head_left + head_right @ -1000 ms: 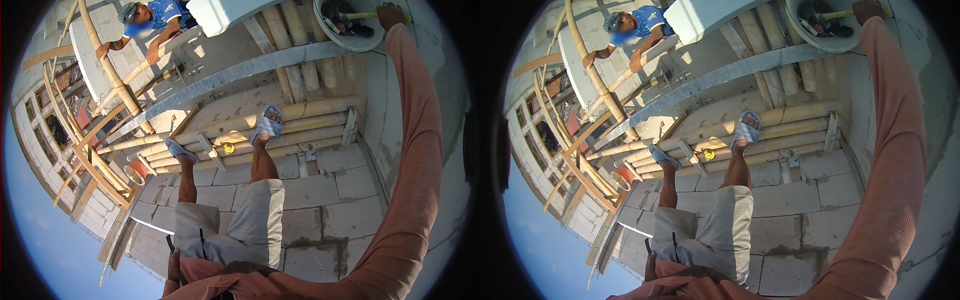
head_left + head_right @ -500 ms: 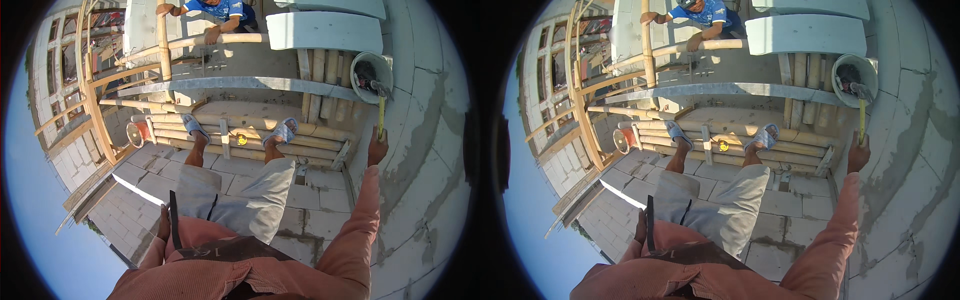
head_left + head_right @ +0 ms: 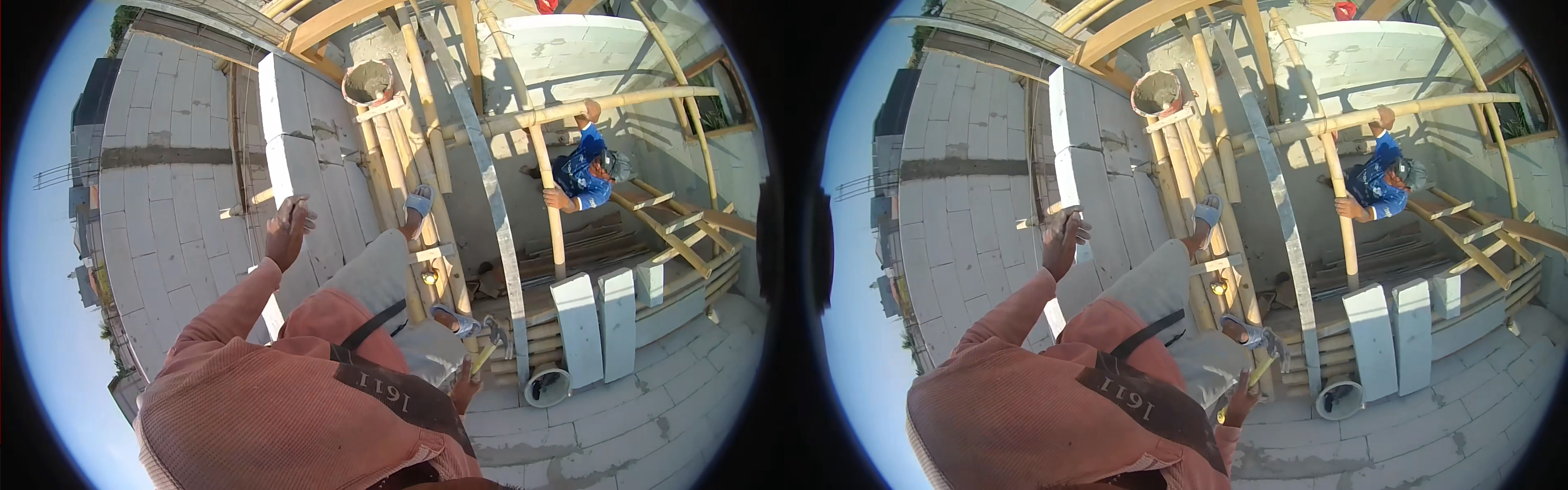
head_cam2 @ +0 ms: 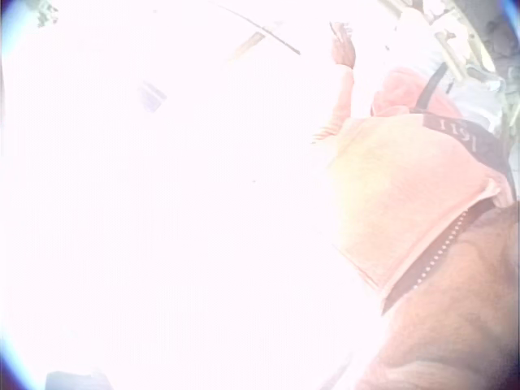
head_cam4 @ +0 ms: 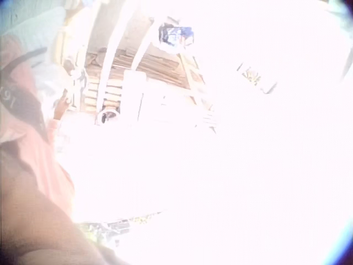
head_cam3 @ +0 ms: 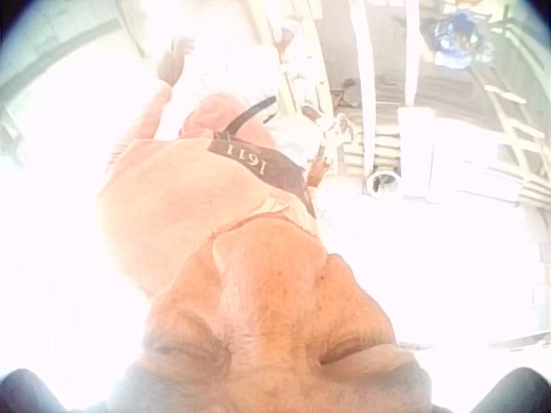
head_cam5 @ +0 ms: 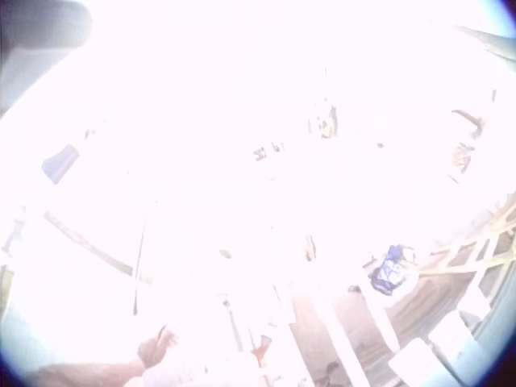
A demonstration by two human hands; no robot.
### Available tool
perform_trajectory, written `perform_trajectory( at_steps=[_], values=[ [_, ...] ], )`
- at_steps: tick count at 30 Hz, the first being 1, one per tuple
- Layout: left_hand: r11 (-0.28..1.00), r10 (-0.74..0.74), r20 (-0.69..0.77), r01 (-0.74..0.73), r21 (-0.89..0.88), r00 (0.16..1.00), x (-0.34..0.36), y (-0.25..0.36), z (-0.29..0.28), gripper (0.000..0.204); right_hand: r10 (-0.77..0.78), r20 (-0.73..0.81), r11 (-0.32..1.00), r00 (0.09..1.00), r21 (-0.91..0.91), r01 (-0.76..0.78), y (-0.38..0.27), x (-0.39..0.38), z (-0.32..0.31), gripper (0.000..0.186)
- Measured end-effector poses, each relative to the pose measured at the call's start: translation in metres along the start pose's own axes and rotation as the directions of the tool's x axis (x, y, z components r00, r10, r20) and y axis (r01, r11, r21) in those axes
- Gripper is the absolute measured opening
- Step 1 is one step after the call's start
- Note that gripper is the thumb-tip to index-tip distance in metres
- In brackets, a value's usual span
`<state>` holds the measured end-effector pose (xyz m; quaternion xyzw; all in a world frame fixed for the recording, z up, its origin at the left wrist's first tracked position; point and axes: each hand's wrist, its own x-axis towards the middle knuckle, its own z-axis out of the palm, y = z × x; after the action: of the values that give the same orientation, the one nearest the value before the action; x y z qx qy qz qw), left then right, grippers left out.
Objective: The person places a concrete block onto a wall, aligns it using a hammer, and applies mortar to the joints with a trowel.
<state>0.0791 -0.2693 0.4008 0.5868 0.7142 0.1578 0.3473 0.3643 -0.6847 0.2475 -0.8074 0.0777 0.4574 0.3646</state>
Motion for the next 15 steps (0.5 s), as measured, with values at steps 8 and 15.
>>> perform_trajectory(
  at_steps=[8, 15],
  values=[
    [0.975, -0.046, -0.666, -0.113, -0.194, 0.745, 0.119, -0.029, -0.177, 0.033, 0.150, 0.316, 0.952, 0.937, -0.302, -0.051, -0.276, 0.045, 0.121, 0.026],
    [0.864, -0.403, -0.565, 0.095, -0.495, 0.720, 0.194, -0.135, -0.264, 0.051, -0.261, 0.528, 0.965, 0.808, 0.112, 0.238, -0.354, 0.067, 0.255, 0.039]
  ],
)
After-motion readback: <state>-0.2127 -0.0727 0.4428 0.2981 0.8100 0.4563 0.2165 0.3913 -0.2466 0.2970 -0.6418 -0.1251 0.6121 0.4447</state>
